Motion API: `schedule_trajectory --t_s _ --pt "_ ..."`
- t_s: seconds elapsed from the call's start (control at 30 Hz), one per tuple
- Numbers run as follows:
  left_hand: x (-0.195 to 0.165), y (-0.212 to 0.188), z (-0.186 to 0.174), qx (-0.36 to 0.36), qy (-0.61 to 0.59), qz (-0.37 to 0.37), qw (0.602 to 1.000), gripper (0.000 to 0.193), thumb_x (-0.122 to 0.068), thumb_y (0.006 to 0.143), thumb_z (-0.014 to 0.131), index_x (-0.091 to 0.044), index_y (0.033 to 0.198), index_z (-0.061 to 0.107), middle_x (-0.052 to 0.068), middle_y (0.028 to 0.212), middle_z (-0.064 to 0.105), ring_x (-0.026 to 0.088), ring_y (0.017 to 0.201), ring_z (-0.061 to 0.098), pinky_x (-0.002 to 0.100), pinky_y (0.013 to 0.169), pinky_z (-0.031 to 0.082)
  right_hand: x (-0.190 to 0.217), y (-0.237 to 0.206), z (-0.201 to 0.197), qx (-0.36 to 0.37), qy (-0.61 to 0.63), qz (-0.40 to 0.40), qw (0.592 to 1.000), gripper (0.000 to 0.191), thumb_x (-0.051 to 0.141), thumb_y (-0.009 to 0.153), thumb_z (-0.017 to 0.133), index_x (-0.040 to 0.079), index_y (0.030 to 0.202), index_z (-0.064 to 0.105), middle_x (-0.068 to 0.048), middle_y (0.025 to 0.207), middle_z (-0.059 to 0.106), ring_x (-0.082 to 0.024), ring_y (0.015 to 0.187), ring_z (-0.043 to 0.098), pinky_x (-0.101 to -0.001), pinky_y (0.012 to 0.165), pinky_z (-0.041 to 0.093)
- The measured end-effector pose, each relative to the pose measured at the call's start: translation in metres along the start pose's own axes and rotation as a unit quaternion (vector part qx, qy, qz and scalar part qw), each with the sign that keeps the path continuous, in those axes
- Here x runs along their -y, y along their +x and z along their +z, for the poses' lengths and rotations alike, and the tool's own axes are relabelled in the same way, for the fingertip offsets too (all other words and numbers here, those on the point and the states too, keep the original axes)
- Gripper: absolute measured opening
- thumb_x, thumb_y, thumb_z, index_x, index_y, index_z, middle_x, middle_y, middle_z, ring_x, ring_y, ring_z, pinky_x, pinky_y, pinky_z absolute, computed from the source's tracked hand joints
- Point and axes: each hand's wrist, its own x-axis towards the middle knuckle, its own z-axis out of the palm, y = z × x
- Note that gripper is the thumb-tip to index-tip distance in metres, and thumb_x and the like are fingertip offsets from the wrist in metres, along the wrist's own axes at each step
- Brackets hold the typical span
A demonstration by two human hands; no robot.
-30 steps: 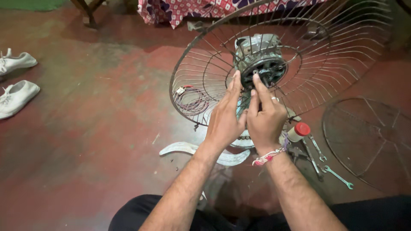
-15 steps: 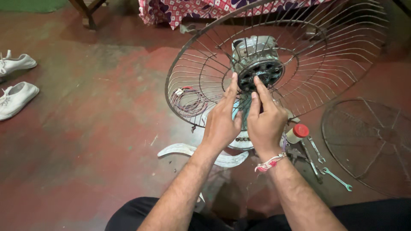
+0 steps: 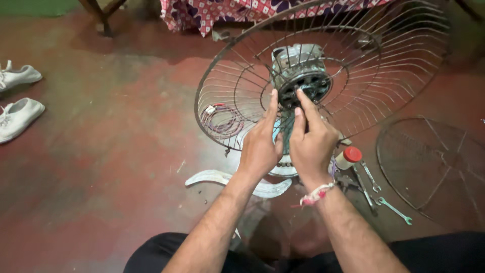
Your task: The person sits on the floor in front of a pedestal fan, unscrews and works on the front grille and motor hub by hand, wipes the motor housing and surrounding parts with a cloth, and then handles and repositions the fan blades on the motor.
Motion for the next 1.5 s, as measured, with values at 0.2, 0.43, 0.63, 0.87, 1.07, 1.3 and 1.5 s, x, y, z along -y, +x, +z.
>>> schedule_trajectory --t_s 0.2,0.43,0.63,0.87,1.07,1.3,1.5 --pt "0.003 0.002 0.004 -0.091 -0.005 0.127 0.988 0.102 0.004 0.075 0.064 -0.012 0.165 0.017 0.031 0.147 0.058 0.046 0.114 0.067 0.047 0.088 0.057 -0.004 -0.002 0.004 0.054 -0.05 0.07 0.995 0.033 0.007 0.099 0.067 0.01 0.131 0.074 -0.023 0.072 0.067 -0.033 0.059 0.065 -0.0452 0.059 0.049" --pt "0.004 0.0 0.003 -0.04 -0.009 0.052 0.998 0.099 0.003 0.079 0.065 -0.011 0.165 0.019 0.026 0.139 0.062 0.044 0.104 0.069 0.048 0.085 0.057 -0.011 0.003 0.005 0.011 -0.038 0.007 0.999 0.035 0.005 0.102 0.065 0.012 0.136 0.07 -0.02 0.084 0.069 -0.033 0.066 0.067 -0.0438 0.061 0.049" --pt "0.006 0.001 0.007 -0.056 -0.025 0.083 0.995 0.098 0.005 0.079 0.064 -0.01 0.164 0.018 0.026 0.154 0.051 0.042 0.117 0.067 0.047 0.091 0.056 -0.011 -0.003 -0.001 0.045 -0.077 -0.016 0.996 0.036 0.007 0.098 0.068 0.015 0.132 0.072 -0.018 0.076 0.068 -0.034 0.065 0.066 -0.0456 0.063 0.05" --pt "0.008 -0.001 0.007 -0.048 -0.008 0.095 0.994 0.098 0.003 0.079 0.065 -0.008 0.165 0.017 0.024 0.156 0.047 0.044 0.127 0.061 0.046 0.097 0.056 -0.01 0.0 0.004 0.036 -0.045 -0.022 0.998 0.035 0.009 0.101 0.065 0.014 0.135 0.07 -0.019 0.098 0.073 -0.034 0.079 0.072 -0.0428 0.068 0.054" --pt "0.012 -0.005 0.011 -0.047 -0.016 0.084 0.995 0.097 0.003 0.08 0.063 -0.005 0.164 0.016 0.022 0.161 0.043 0.041 0.13 0.06 0.045 0.1 0.055 -0.008 0.004 0.0 0.06 -0.026 -0.007 0.998 0.035 0.007 0.102 0.065 0.014 0.136 0.07 -0.018 0.09 0.073 -0.032 0.068 0.069 -0.0434 0.064 0.052" --pt "0.013 -0.002 0.011 -0.051 -0.014 0.081 0.995 0.097 0.003 0.078 0.065 -0.005 0.163 0.019 0.023 0.156 0.049 0.042 0.124 0.063 0.045 0.097 0.056 -0.008 -0.006 -0.001 0.16 -0.121 0.021 0.979 0.037 0.008 0.096 0.068 0.018 0.131 0.075 -0.018 0.075 0.071 -0.034 0.066 0.069 -0.0455 0.061 0.051" --pt "0.009 -0.005 0.01 -0.044 -0.015 0.064 0.997 0.097 0.003 0.08 0.065 -0.006 0.164 0.019 0.023 0.149 0.056 0.041 0.119 0.065 0.045 0.094 0.056 -0.009 0.009 -0.017 0.054 -0.028 -0.121 0.991 0.03 0.009 0.11 0.067 0.015 0.139 0.065 -0.014 0.102 0.074 -0.03 0.088 0.074 -0.0397 0.074 0.056"
